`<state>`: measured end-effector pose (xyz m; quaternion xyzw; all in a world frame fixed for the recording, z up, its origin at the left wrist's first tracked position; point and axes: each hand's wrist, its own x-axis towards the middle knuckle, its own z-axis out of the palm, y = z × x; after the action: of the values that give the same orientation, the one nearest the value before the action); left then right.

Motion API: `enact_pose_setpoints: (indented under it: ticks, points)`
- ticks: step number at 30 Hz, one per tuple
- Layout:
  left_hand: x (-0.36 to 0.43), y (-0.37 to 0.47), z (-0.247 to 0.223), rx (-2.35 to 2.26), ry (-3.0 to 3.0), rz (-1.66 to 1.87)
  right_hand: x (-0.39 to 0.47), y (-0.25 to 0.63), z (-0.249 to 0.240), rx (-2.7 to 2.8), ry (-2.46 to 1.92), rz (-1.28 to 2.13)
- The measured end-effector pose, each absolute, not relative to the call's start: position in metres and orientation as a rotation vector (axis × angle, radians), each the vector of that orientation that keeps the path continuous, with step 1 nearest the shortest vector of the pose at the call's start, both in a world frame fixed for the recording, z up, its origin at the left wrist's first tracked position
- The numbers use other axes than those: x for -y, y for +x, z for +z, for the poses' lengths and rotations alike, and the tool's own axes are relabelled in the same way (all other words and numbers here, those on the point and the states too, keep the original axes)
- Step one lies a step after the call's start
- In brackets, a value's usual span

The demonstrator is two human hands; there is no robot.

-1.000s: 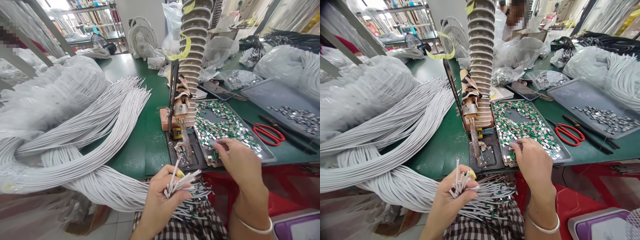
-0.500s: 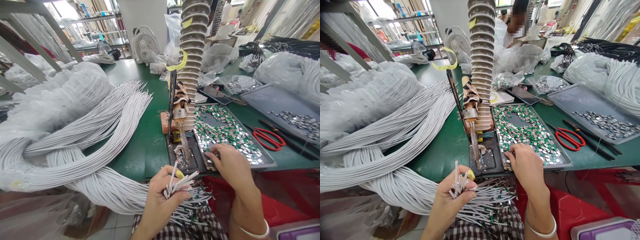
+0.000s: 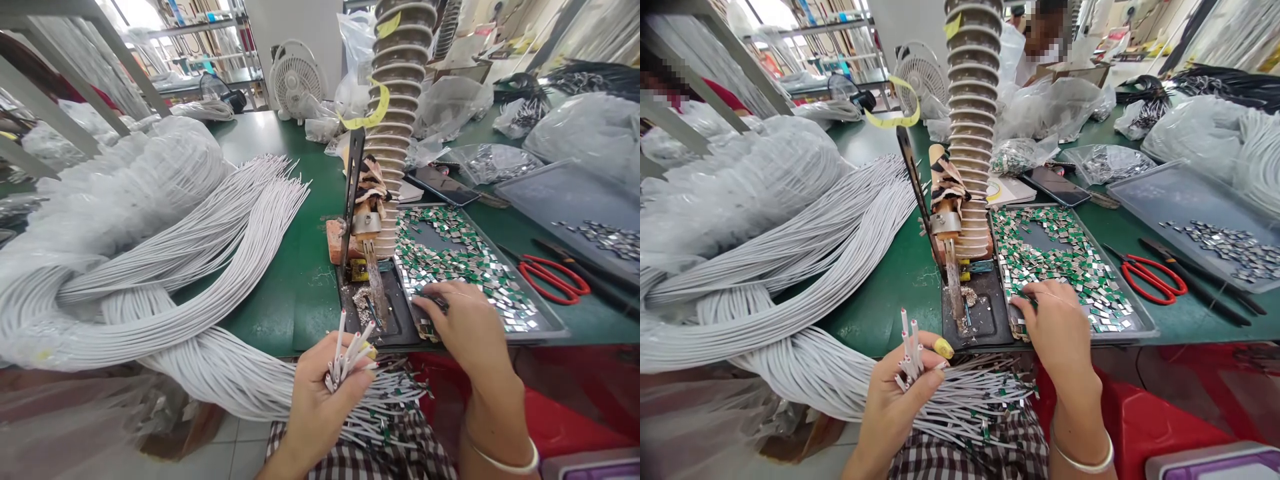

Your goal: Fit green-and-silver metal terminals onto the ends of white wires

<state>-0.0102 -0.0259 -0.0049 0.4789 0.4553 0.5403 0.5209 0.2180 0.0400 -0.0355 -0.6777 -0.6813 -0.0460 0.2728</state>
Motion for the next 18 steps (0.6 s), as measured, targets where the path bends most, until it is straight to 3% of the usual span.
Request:
enact_pose_setpoints:
  ticks: [10,18]
  points:
    - [0.026,-0.01,-0.005,-1.107,1.156,1.266,-0.036,0.219,-0.033,1.985,-1.705,0.044]
    - [0.018,-0.01,-0.01,-1.164,1.25,1.199,-0.024,0.21,-0.02,1.697,-1.635,0.095]
